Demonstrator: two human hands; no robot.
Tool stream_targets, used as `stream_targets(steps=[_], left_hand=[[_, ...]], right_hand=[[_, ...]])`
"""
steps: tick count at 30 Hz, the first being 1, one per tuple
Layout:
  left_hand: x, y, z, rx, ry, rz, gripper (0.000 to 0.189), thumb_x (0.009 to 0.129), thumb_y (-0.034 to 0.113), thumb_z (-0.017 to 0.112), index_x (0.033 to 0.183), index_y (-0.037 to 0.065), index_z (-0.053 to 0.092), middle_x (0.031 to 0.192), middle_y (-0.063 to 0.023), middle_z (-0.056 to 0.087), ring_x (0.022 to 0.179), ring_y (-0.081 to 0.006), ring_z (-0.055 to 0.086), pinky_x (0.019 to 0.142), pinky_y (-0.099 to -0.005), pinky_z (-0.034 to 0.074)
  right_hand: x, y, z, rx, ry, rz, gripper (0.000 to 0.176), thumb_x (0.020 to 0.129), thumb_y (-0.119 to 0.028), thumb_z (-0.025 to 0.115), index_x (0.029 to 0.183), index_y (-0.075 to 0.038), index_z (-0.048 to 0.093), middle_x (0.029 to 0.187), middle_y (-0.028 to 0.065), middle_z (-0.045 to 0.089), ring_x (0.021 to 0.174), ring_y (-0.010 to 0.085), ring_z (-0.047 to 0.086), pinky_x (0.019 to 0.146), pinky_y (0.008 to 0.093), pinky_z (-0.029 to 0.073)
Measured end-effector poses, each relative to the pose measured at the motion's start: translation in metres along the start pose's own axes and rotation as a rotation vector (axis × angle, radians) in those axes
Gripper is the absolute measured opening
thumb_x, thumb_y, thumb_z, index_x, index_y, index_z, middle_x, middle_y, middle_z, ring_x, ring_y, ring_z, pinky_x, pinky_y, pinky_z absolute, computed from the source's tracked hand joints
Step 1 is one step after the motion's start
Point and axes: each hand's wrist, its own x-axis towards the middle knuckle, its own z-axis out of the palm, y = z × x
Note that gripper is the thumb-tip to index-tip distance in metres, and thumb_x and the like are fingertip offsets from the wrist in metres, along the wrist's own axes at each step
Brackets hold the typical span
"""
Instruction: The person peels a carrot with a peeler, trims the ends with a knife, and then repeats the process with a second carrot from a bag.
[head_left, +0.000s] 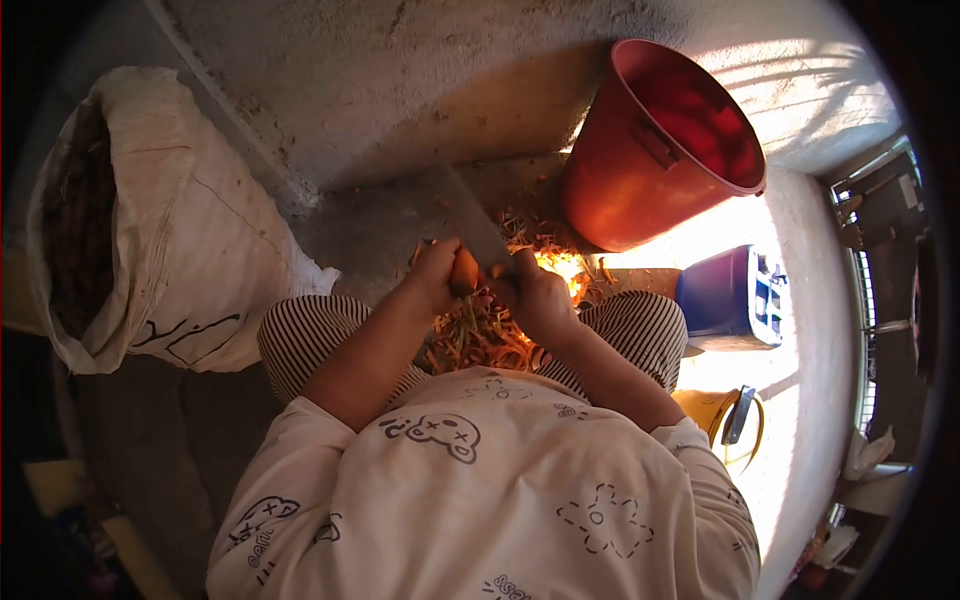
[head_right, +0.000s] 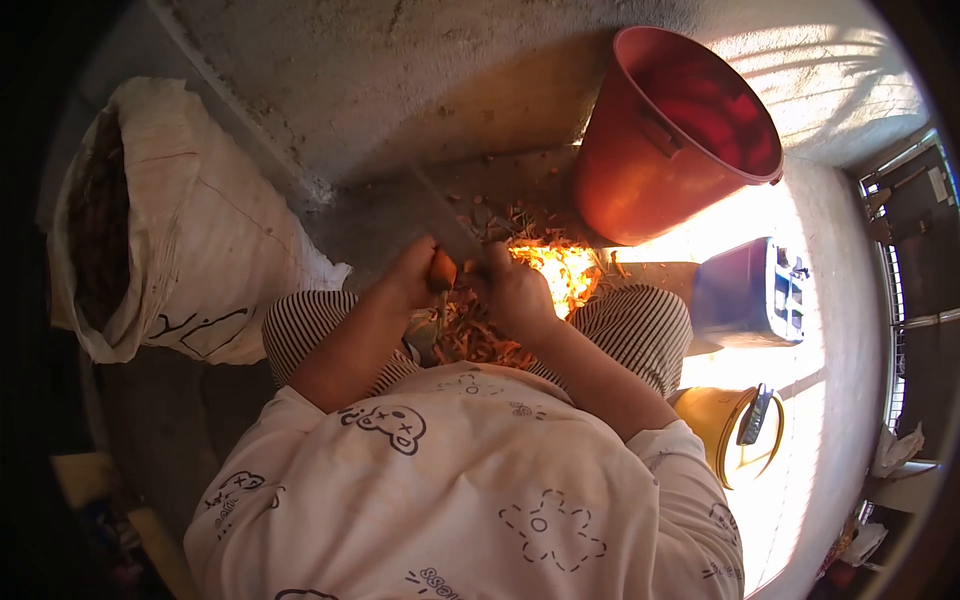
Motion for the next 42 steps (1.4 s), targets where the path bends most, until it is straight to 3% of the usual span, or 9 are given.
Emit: stream_targets(steps=[8, 14, 17, 23, 34, 38, 40, 41, 42], left_hand=[[0.012, -0.007, -0.007, -0.13, -0.249, 0.131, 0.026, 0.081, 0.029, 0.042, 0.075, 0.006, 0.051, 0.059, -0.0069, 0.053, 0.05, -0.0157, 0.053, 0.036, -0.0308, 0.042], [-0.003, -0.004, 0.005, -0.056, -0.09, 0.16, 0.025, 0.08, 0.028, 0.044, 0.071, 0.007, 0.052, 0.058, -0.005, 0.053, 0.049, -0.0132, 0.052, 0.037, -0.0251, 0.04], [0.02, -0.02, -0.021, -0.115, -0.204, 0.325, 0.021, 0.078, 0.029, 0.047, 0.067, 0.011, 0.05, 0.055, 0.0001, 0.049, 0.045, -0.0089, 0.046, 0.038, -0.0219, 0.035], [-0.007, -0.016, 0.012, -0.168, 0.115, 0.183, 0.022, 0.077, 0.03, 0.049, 0.063, 0.014, 0.046, 0.052, 0.0039, 0.042, 0.042, -0.0061, 0.037, 0.038, -0.0216, 0.03], [0.002, -0.023, -0.006, -0.015, 0.034, 0.191, 0.026, 0.077, 0.035, 0.048, 0.077, 0.009, 0.052, 0.077, -0.0055, 0.057, 0.069, -0.0165, 0.057, 0.062, -0.0308, 0.047], [0.015, -0.034, -0.033, -0.278, -0.204, 0.009, 0.037, 0.076, 0.043, 0.05, 0.086, 0.008, 0.051, 0.077, -0.007, 0.056, 0.072, -0.0219, 0.057, 0.069, -0.0368, 0.046], [0.014, -0.03, -0.041, -0.018, 0.106, 0.019, 0.042, 0.075, 0.048, 0.049, 0.09, 0.008, 0.051, 0.078, -0.0072, 0.055, 0.075, -0.0235, 0.056, 0.073, -0.0389, 0.044], [0.013, -0.029, -0.043, 0.115, 0.259, 0.022, 0.045, 0.074, 0.05, 0.049, 0.092, 0.008, 0.051, 0.078, -0.0073, 0.054, 0.076, -0.0243, 0.056, 0.075, -0.04, 0.044], [0.008, -0.026, -0.042, 0.274, 0.197, 0.101, 0.047, 0.073, 0.049, 0.051, 0.095, 0.008, 0.051, 0.08, -0.0084, 0.054, 0.079, -0.0243, 0.055, 0.076, -0.0394, 0.043]], right_hand=[[-0.003, -0.002, 0.012, -0.049, 0.132, -0.145, 0.02, 0.074, -0.021, 0.058, 0.083, -0.007, 0.045, 0.063, 0.0117, 0.057, 0.056, 0.0303, 0.057, 0.049, 0.0391, 0.044], [-0.002, 0.001, 0.015, -0.088, 0.148, -0.223, 0.022, 0.073, -0.022, 0.058, 0.08, -0.006, 0.044, 0.059, 0.012, 0.055, 0.05, 0.0302, 0.055, 0.044, 0.0385, 0.043], [0.001, 0.0, 0.012, -0.149, 0.089, -0.28, 0.026, 0.071, -0.024, 0.058, 0.077, -0.005, 0.041, 0.056, 0.0123, 0.054, 0.047, 0.0303, 0.053, 0.041, 0.0385, 0.042], [0.006, 0.003, 0.004, -0.213, -0.088, -0.296, 0.035, 0.065, -0.026, 0.061, 0.078, -0.002, 0.039, 0.054, 0.0118, 0.053, 0.045, 0.0289, 0.053, 0.04, 0.0361, 0.042], [0.006, -0.002, 0.007, -0.344, -0.16, -0.22, 0.048, 0.065, -0.039, 0.058, 0.086, 0.0, 0.038, 0.06, 0.0139, 0.055, 0.055, 0.0289, 0.057, 0.052, 0.0367, 0.047], [0.011, 0.009, 0.006, -0.029, -0.109, -0.076, 0.046, 0.071, -0.038, 0.056, 0.086, 0.003, 0.042, 0.064, 0.0146, 0.056, 0.057, 0.025, 0.058, 0.052, 0.0344, 0.046], [0.022, 0.032, 0.009, 0.408, 0.002, 0.001, 0.044, 0.073, -0.037, 0.054, 0.086, 0.004, 0.043, 0.064, 0.0129, 0.055, 0.054, 0.0213, 0.057, 0.05, 0.0318, 0.045], [0.02, 0.036, 0.0, 0.713, -0.115, 0.176, 0.039, 0.077, -0.036, 0.051, 0.083, 0.003, 0.047, 0.06, 0.0078, 0.051, 0.047, 0.014, 0.05, 0.044, 0.0269, 0.04], [0.02, 0.043, -0.005, 0.809, -0.153, 0.232, 0.039, 0.078, -0.036, 0.05, 0.083, 0.002, 0.047, 0.06, 0.0061, 0.05, 0.046, 0.0125, 0.047, 0.043, 0.0259, 0.039]])
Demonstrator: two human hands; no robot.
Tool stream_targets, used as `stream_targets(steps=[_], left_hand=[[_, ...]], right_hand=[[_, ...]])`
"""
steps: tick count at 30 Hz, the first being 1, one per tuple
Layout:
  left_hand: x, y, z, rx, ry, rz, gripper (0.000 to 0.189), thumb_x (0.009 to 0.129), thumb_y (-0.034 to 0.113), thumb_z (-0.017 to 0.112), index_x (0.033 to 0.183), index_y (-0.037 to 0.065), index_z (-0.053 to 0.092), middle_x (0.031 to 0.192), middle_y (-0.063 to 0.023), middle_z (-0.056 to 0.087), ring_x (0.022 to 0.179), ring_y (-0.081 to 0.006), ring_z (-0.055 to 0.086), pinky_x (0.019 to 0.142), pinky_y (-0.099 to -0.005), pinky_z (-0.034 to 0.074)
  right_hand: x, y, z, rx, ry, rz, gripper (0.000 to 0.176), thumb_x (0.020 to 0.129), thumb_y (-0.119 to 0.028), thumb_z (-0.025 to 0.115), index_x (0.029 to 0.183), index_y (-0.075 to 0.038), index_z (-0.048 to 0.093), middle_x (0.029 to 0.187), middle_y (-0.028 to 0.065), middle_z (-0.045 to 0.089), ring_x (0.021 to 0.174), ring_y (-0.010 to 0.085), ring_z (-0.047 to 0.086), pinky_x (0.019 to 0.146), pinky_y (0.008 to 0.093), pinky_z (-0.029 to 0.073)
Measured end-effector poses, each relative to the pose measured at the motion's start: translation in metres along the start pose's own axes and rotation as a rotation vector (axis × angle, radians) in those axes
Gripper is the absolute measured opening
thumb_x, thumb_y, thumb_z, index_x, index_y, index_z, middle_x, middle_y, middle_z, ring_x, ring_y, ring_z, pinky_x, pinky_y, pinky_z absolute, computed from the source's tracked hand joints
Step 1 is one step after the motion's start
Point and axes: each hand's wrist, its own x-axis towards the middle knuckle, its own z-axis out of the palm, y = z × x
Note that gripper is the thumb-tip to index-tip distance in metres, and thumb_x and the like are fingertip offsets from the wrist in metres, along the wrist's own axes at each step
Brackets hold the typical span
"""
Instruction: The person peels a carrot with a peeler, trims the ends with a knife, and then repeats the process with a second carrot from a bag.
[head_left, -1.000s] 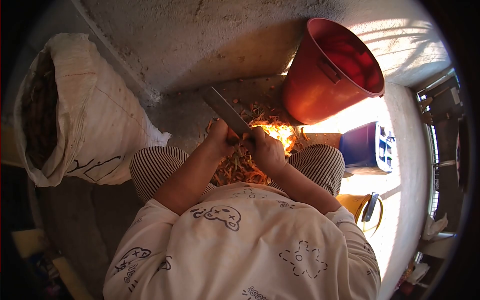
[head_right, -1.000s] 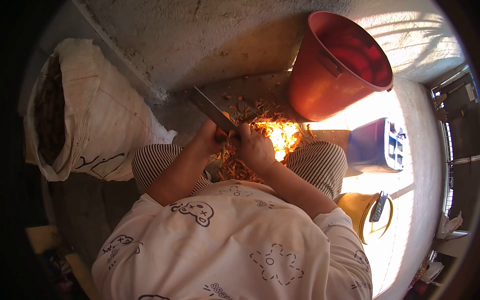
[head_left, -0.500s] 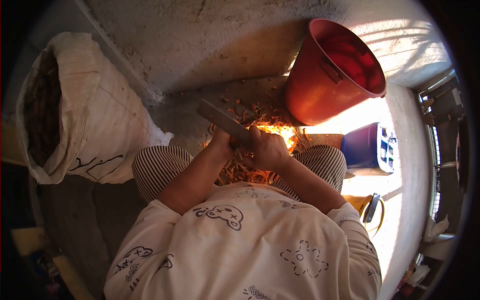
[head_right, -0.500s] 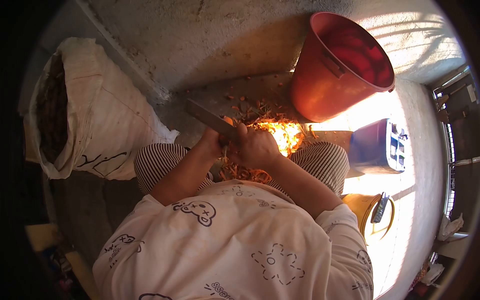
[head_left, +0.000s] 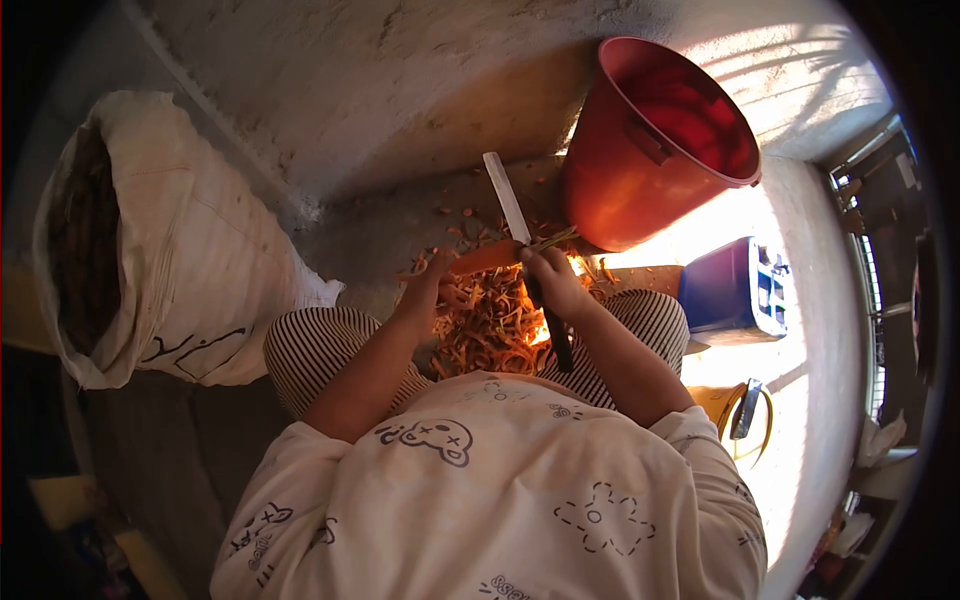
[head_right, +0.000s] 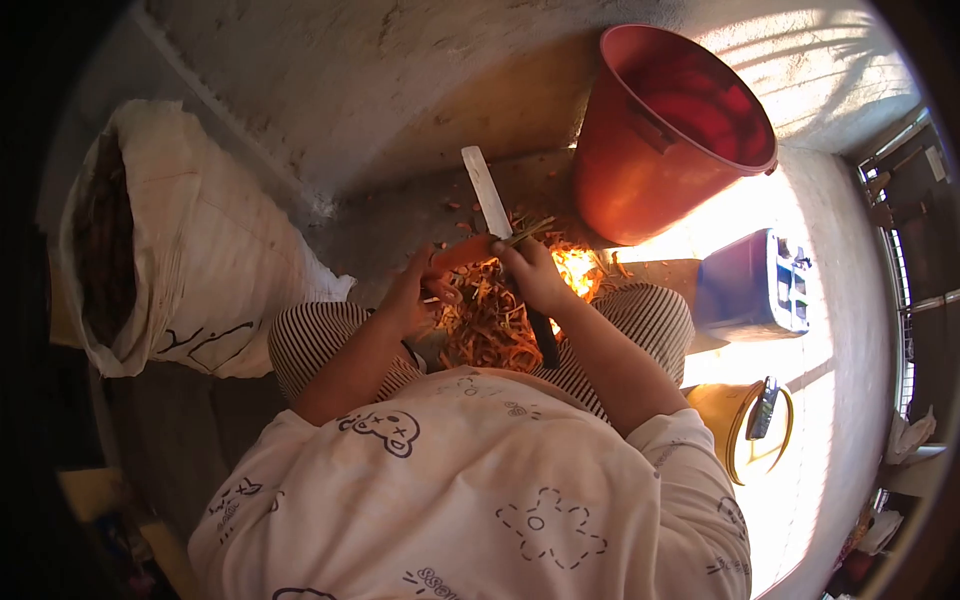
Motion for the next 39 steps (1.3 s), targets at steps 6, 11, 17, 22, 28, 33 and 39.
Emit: stream_targets(steps=[6, 11, 17, 22, 28, 33, 39], left_hand=[[-0.031, 0.032, 0.023, 0.983, -0.128, 0.657, 0.057, 0.067, 0.035, 0.065, 0.108, 0.001, 0.046, 0.09, -0.013, 0.054, 0.084, -0.0223, 0.055, 0.073, -0.0338, 0.043], [-0.019, 0.02, 0.032, 1.08, -0.012, 0.94, 0.051, 0.062, 0.02, 0.067, 0.104, -0.002, 0.047, 0.071, -0.0085, 0.059, 0.065, -0.0179, 0.059, 0.059, -0.0314, 0.045], [-0.023, 0.036, 0.033, 1.03, -0.268, 0.258, 0.041, 0.068, 0.021, 0.064, 0.1, 0.0, 0.05, 0.079, -0.0116, 0.059, 0.07, -0.0213, 0.06, 0.057, -0.0303, 0.048], [-0.021, 0.043, 0.036, 1.008, -0.338, 0.048, 0.029, 0.072, 0.018, 0.058, 0.095, 0.001, 0.053, 0.082, -0.014, 0.059, 0.067, -0.0213, 0.06, 0.055, -0.0319, 0.048], [0.01, 0.005, 0.028, 1.395, 0.145, 0.631, 0.036, 0.073, 0.018, 0.055, 0.1, -0.005, 0.048, 0.082, -0.02, 0.057, 0.063, -0.0257, 0.059, 0.056, -0.034, 0.048], [0.017, -0.008, 0.024, 1.418, 0.35, 0.703, 0.045, 0.073, 0.019, 0.056, 0.107, -0.009, 0.044, 0.092, -0.0222, 0.052, 0.059, -0.0245, 0.057, 0.054, -0.0322, 0.048], [0.021, -0.001, 0.017, 1.196, 0.213, 0.359, 0.07, 0.067, 0.023, 0.064, 0.121, -0.007, 0.031, 0.09, -0.0187, 0.056, 0.075, -0.0232, 0.059, 0.064, -0.0327, 0.046]], right_hand=[[0.0, 0.016, -0.013, 0.245, -0.23, 0.15, 0.038, 0.079, -0.038, 0.048, 0.077, 0.001, 0.05, 0.056, 0.0029, 0.046, 0.043, 0.0088, 0.042, 0.04, 0.0216, 0.035], [0.003, 0.011, 0.013, -0.091, -0.039, -0.175, 0.039, 0.074, -0.036, 0.055, 0.083, 0.002, 0.053, 0.061, 0.0069, 0.053, 0.055, 0.0174, 0.053, 0.051, 0.0282, 0.041], [0.005, 0.001, 0.007, -0.548, -0.061, -0.238, 0.046, 0.066, -0.038, 0.06, 0.085, 0.003, 0.053, 0.068, 0.0172, 0.056, 0.065, 0.0278, 0.058, 0.06, 0.0345, 0.043], [0.008, 0.002, 0.01, -0.64, -0.008, -0.25, 0.045, 0.067, -0.04, 0.058, 0.079, 0.003, 0.055, 0.065, 0.02, 0.055, 0.066, 0.0332, 0.056, 0.059, 0.0366, 0.043], [0.01, 0.014, 0.023, -0.516, 0.128, -0.041, 0.044, 0.075, -0.04, 0.051, 0.076, 0.004, 0.055, 0.061, 0.0172, 0.054, 0.059, 0.0298, 0.055, 0.055, 0.0365, 0.042], [0.023, 0.042, 0.035, -0.243, 0.216, 0.079, 0.05, 0.079, -0.044, 0.045, 0.061, 0.001, 0.053, 0.047, 0.0062, 0.045, 0.041, 0.0168, 0.045, 0.04, 0.0292, 0.036], [0.014, 0.031, 0.01, 0.236, 0.005, 0.387, 0.037, 0.08, -0.04, 0.049, 0.077, -0.003, 0.052, 0.055, 0.0038, 0.047, 0.038, 0.0093, 0.038, 0.036, 0.0219, 0.03]])
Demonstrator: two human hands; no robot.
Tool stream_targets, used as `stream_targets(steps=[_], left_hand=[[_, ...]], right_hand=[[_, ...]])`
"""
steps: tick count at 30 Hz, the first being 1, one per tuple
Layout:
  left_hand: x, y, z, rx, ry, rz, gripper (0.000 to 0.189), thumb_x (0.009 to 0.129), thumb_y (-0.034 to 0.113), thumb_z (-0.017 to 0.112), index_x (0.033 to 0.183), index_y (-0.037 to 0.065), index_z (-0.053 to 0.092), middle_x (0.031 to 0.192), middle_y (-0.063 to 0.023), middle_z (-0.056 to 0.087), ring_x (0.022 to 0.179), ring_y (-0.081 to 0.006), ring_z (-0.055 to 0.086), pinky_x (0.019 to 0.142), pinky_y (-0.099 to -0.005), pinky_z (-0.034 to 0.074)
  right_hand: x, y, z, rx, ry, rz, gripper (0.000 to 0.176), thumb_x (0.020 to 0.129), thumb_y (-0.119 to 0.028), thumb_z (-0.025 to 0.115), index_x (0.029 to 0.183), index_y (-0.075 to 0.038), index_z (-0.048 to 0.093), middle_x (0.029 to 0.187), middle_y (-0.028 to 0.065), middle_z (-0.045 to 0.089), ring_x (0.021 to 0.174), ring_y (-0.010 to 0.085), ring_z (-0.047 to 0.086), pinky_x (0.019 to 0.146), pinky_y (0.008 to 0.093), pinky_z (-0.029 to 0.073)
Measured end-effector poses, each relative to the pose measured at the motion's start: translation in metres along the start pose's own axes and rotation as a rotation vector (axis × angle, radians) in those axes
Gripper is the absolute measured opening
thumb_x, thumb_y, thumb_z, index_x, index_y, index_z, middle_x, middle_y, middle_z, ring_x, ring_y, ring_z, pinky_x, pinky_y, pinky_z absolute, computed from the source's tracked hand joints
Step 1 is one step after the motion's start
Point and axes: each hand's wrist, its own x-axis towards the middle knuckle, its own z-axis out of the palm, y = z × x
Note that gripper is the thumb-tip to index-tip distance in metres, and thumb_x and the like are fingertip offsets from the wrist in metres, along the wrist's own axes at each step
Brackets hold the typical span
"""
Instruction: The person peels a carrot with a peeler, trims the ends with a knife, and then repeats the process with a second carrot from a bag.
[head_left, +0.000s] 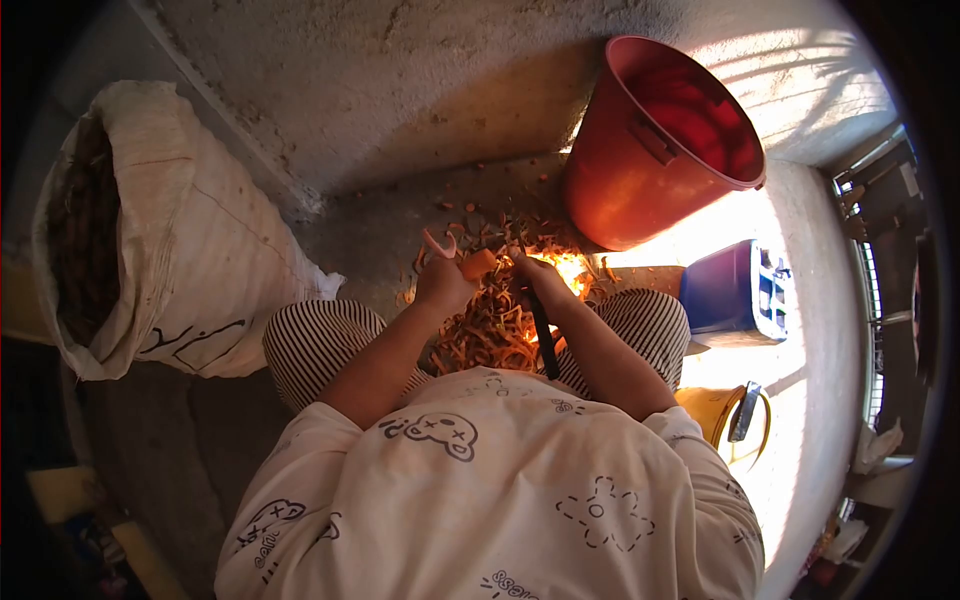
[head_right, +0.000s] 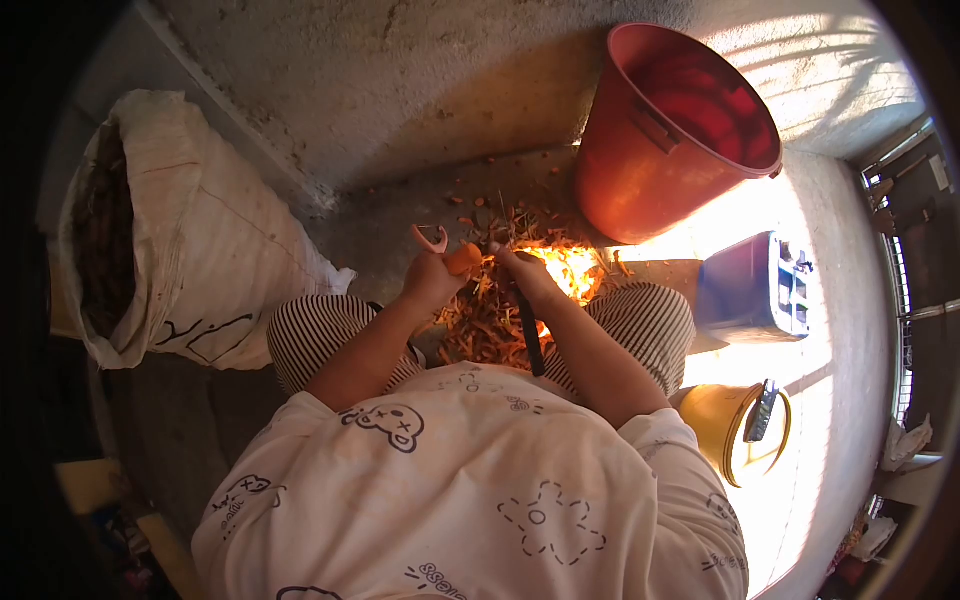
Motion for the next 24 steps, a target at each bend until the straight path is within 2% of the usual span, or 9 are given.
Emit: stream_targets(steps=[2, 7, 9, 11, 13, 15, 17, 21, 24], left_hand=[[-0.007, 0.004, 0.002, 0.134, 0.071, 0.099, 0.073, 0.066, 0.025, 0.066, 0.121, -0.007, 0.031, 0.085, -0.0172, 0.057, 0.072, -0.0219, 0.059, 0.061, -0.0313, 0.046], [-0.02, 0.028, -0.02, -0.058, 0.131, 0.491, 0.051, 0.067, 0.032, 0.065, 0.099, -0.006, 0.051, 0.11, -0.0254, 0.04, 0.091, -0.0261, 0.053, 0.069, -0.0328, 0.046], [-0.017, 0.026, -0.034, -0.266, 0.105, 0.446, 0.049, 0.069, 0.03, 0.064, 0.098, -0.007, 0.05, 0.101, -0.0219, 0.045, 0.081, -0.0211, 0.055, 0.063, -0.0293, 0.046], [-0.023, 0.022, -0.047, -0.485, -0.075, 0.144, 0.048, 0.073, 0.026, 0.063, 0.103, -0.007, 0.046, 0.082, -0.0147, 0.057, 0.066, -0.0127, 0.056, 0.058, -0.0241, 0.044], [-0.022, 0.011, -0.042, -0.459, 0.049, 0.179, 0.037, 0.075, 0.022, 0.06, 0.093, -0.008, 0.049, 0.083, -0.0161, 0.056, 0.066, -0.013, 0.057, 0.05, -0.0229, 0.045], [-0.024, 0.003, -0.04, -0.465, 0.079, 0.179, 0.029, 0.077, 0.018, 0.058, 0.088, -0.008, 0.05, 0.08, -0.0153, 0.056, 0.066, -0.0132, 0.058, 0.048, -0.0231, 0.045], [-0.026, -0.006, -0.042, -0.503, 0.016, 0.141, 0.023, 0.078, 0.013, 0.055, 0.09, -0.006, 0.05, 0.072, -0.0122, 0.057, 0.065, -0.0133, 0.057, 0.05, -0.0248, 0.045], [-0.027, -0.03, -0.043, -0.422, -0.039, 0.101, 0.019, 0.08, 0.007, 0.049, 0.095, -0.004, 0.049, 0.07, -0.0074, 0.055, 0.063, -0.0116, 0.054, 0.055, -0.0262, 0.043], [-0.024, -0.04, -0.039, -0.356, -0.033, 0.153, 0.017, 0.08, 0.005, 0.048, 0.095, -0.002, 0.049, 0.07, -0.0073, 0.054, 0.06, -0.0117, 0.053, 0.053, -0.0267, 0.042]], right_hand=[[-0.002, 0.001, 0.003, -0.012, -0.054, -0.143, 0.029, 0.076, -0.03, 0.053, 0.084, -0.003, 0.05, 0.063, 0.0052, 0.05, 0.041, 0.0105, 0.041, 0.038, 0.0222, 0.032], [-0.005, -0.028, -0.007, 0.038, 0.012, -0.253, 0.023, 0.067, -0.019, 0.052, 0.08, 0.0, 0.052, 0.062, 0.0052, 0.049, 0.049, 0.0122, 0.045, 0.04, 0.023, 0.033], [-0.01, -0.07, -0.029, 0.336, 0.198, -0.311, 0.02, 0.074, -0.023, 0.046, 0.077, -0.004, 0.051, 0.056, 0.0072, 0.047, 0.042, 0.0145, 0.045, 0.04, 0.0247, 0.038], [-0.028, -0.118, -0.057, 0.557, 0.227, -0.585, 0.024, 0.079, -0.028, 0.043, 0.081, -0.005, 0.049, 0.058, 0.0098, 0.05, 0.041, 0.0158, 0.045, 0.038, 0.0261, 0.039], [-0.041, -0.156, -0.092, 0.562, 0.31, -0.555, 0.03, 0.078, -0.035, 0.047, 0.083, -0.006, 0.048, 0.058, 0.009, 0.05, 0.04, 0.0152, 0.045, 0.037, 0.0247, 0.038], [-0.055, -0.158, -0.123, 0.36, 0.499, -0.415, 0.037, 0.074, -0.041, 0.054, 0.085, -0.006, 0.047, 0.061, 0.0083, 0.051, 0.041, 0.0146, 0.045, 0.037, 0.0244, 0.038], [-0.081, -0.131, -0.13, -0.161, 0.65, -0.412, 0.043, 0.071, -0.041, 0.059, 0.091, -0.004, 0.049, 0.065, 0.0081, 0.053, 0.042, 0.0133, 0.045, 0.038, 0.0234, 0.038], [-0.114, -0.037, -0.156, -1.212, 1.006, -0.211, 0.064, 0.071, -0.032, 0.06, 0.116, 0.004, 0.031, 0.085, 0.0238, 0.056, 0.077, 0.0336, 0.056, 0.067, 0.0383, 0.045], [-0.145, -0.002, -0.131, -1.248, 0.959, 0.141, 0.063, 0.075, -0.027, 0.054, 0.121, 0.004, 0.022, 0.089, 0.0274, 0.054, 0.084, 0.039, 0.054, 0.074, 0.0419, 0.043]])
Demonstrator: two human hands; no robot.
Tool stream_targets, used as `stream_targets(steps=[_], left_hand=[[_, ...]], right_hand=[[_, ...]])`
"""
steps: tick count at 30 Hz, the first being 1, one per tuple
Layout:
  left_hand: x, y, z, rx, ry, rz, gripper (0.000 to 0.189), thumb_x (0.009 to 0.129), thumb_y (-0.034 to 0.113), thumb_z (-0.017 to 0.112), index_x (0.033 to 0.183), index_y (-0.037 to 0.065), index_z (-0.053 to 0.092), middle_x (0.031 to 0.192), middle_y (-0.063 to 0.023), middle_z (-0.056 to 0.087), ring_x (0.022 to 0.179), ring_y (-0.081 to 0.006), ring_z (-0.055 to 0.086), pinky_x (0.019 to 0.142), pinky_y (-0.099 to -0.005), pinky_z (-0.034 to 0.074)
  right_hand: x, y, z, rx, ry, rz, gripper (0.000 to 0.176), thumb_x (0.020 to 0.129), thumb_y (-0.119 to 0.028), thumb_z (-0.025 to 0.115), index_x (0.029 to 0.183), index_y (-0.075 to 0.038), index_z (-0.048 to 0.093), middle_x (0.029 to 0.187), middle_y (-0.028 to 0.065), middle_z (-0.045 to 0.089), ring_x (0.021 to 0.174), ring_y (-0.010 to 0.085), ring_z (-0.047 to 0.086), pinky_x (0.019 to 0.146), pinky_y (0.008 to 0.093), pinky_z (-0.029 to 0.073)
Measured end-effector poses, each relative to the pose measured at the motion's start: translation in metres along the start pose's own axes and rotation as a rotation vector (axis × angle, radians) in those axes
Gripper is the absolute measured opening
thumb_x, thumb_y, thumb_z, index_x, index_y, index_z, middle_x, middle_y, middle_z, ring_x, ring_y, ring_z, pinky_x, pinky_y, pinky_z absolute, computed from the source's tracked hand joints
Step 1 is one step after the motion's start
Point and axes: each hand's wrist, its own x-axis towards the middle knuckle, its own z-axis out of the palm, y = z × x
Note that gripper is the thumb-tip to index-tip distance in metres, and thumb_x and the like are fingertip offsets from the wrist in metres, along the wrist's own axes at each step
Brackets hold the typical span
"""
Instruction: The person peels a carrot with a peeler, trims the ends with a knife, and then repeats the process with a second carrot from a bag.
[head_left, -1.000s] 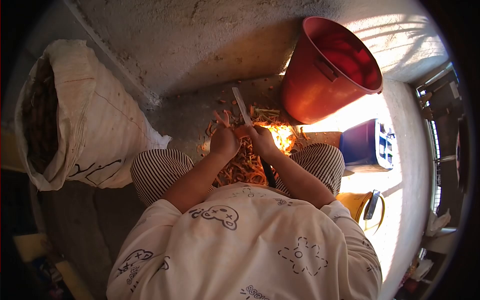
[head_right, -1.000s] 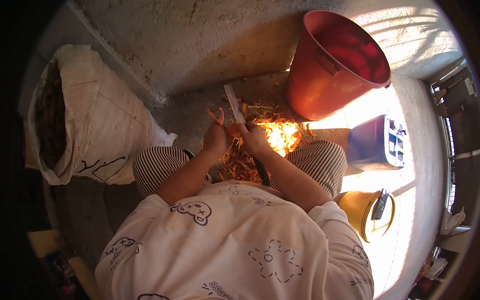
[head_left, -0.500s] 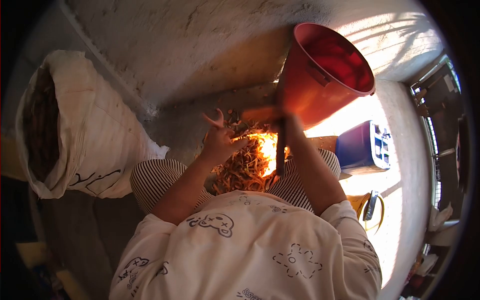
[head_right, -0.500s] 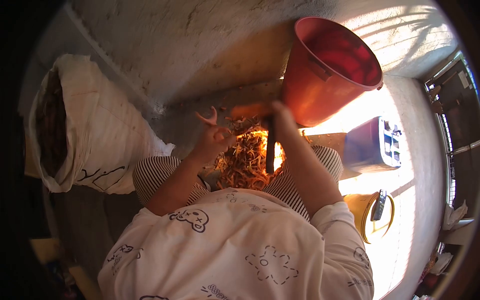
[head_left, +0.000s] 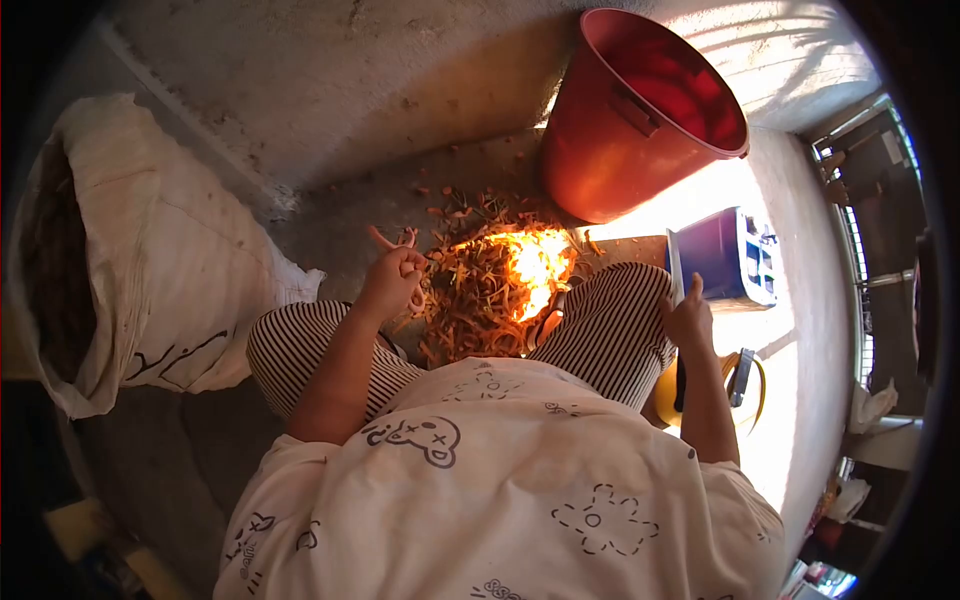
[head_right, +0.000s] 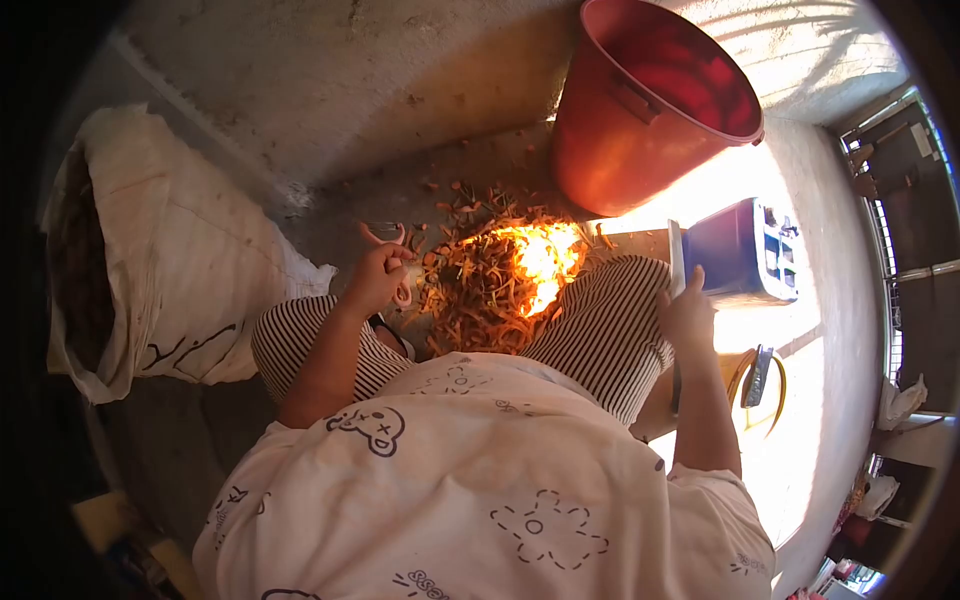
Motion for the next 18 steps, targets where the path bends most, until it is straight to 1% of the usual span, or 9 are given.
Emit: stream_targets(steps=[2, 5, 6, 9, 10, 13, 15, 17, 18], left_hand=[[-0.001, 0.006, 0.005, -0.006, 0.03, 0.037, 0.017, 0.079, 0.004, 0.048, 0.095, -0.001, 0.05, 0.068, -0.0068, 0.052, 0.058, -0.0118, 0.051, 0.053, -0.0259, 0.041], [-0.005, 0.045, 0.001, -0.001, -0.128, -0.089, 0.03, 0.079, 0.004, 0.048, 0.109, 0.003, 0.042, 0.097, -0.0138, 0.052, 0.081, -0.0206, 0.055, 0.066, -0.0311, 0.044], [-0.003, 0.047, 0.006, -0.049, -0.132, 0.006, 0.035, 0.079, 0.003, 0.048, 0.112, 0.004, 0.038, 0.095, -0.0123, 0.051, 0.08, -0.0191, 0.054, 0.066, -0.0305, 0.044], [-0.005, 0.057, 0.02, -0.196, -0.165, 0.246, 0.051, 0.077, 0.0, 0.047, 0.122, 0.007, 0.024, 0.088, -0.0082, 0.047, 0.075, -0.0149, 0.05, 0.066, -0.0287, 0.043], [-0.009, 0.07, 0.023, -0.243, -0.195, 0.304, 0.056, 0.077, -0.002, 0.047, 0.124, 0.008, 0.018, 0.085, -0.007, 0.046, 0.073, -0.0136, 0.049, 0.066, -0.0282, 0.043], [-0.014, 0.096, 0.031, -0.358, -0.271, 0.431, 0.066, 0.079, -0.002, 0.045, 0.13, 0.01, 0.005, 0.088, -0.0101, 0.048, 0.07, -0.0104, 0.047, 0.065, -0.0247, 0.042], [-0.02, 0.103, 0.041, -0.417, -0.305, 0.528, 0.073, 0.08, -0.002, 0.043, 0.132, 0.013, -0.006, 0.095, -0.0125, 0.051, 0.068, -0.0092, 0.047, 0.068, -0.025, 0.043], [-0.025, 0.104, 0.041, -0.223, -0.373, 0.49, 0.074, 0.081, 0.004, 0.046, 0.131, 0.014, -0.008, 0.103, -0.0147, 0.051, 0.071, -0.0161, 0.053, 0.071, -0.03, 0.043], [-0.03, 0.11, 0.03, -0.118, -0.365, 0.425, 0.073, 0.081, 0.007, 0.047, 0.132, 0.013, -0.006, 0.103, -0.0149, 0.051, 0.074, -0.0197, 0.053, 0.073, -0.0319, 0.043]], right_hand=[[-0.018, 0.002, 0.012, 0.006, -0.055, 0.08, 0.07, 0.075, -0.031, 0.054, 0.124, 0.003, 0.017, 0.09, 0.0265, 0.055, 0.083, 0.0386, 0.055, 0.073, 0.0421, 0.044], [-0.035, -0.025, -0.011, -0.033, -0.211, 0.117, 0.073, 0.074, -0.035, 0.056, 0.125, 0.0, 0.018, 0.093, 0.0266, 0.054, 0.083, 0.0386, 0.055, 0.072, 0.0418, 0.044], [-0.036, -0.034, -0.019, -0.099, -0.18, 0.094, 0.074, 0.072, -0.04, 0.058, 0.124, -0.002, 0.022, 0.092, 0.0251, 0.055, 0.083, 0.0384, 0.055, 0.072, 0.0416, 0.044], [-0.027, -0.048, -0.009, -0.071, 0.178, -0.246, 0.075, 0.07, -0.044, 0.058, 0.123, -0.001, 0.027, 0.097, 0.0215, 0.054, 0.086, 0.0358, 0.054, 0.075, 0.0408, 0.043], [-0.027, -0.059, -0.007, -0.017, 0.125, -0.289, 0.067, 0.073, -0.039, 0.059, 0.121, -0.001, 0.031, 0.102, 0.0202, 0.051, 0.088, 0.0307, 0.054, 0.073, 0.038, 0.044], [-0.031, -0.087, 0.019, 0.487, -0.208, -0.547, 0.053, 0.078, -0.03, 0.055, 0.117, -0.001, 0.036, 0.098, 0.0161, 0.053, 0.086, 0.0239, 0.055, 0.068, 0.0305, 0.046], [-0.05, -0.12, 0.022, 1.329, -0.828, -0.416, 0.039, 0.083, -0.025, 0.05, 0.111, 0.001, 0.04, 0.086, 0.0107, 0.056, 0.077, 0.0171, 0.057, 0.061, 0.0232, 0.045], [-0.064, -0.14, 0.018, 1.426, -1.092, -0.282, 0.032, 0.085, -0.023, 0.047, 0.105, 0.002, 0.043, 0.075, 0.0079, 0.058, 0.063, 0.0143, 0.057, 0.053, 0.0212, 0.043], [-0.059, -0.143, 0.022, 1.385, -1.094, -0.404, 0.028, 0.085, -0.019, 0.045, 0.102, 0.002, 0.043, 0.066, 0.0068, 0.056, 0.054, 0.0119, 0.053, 0.049, 0.0209, 0.04]])
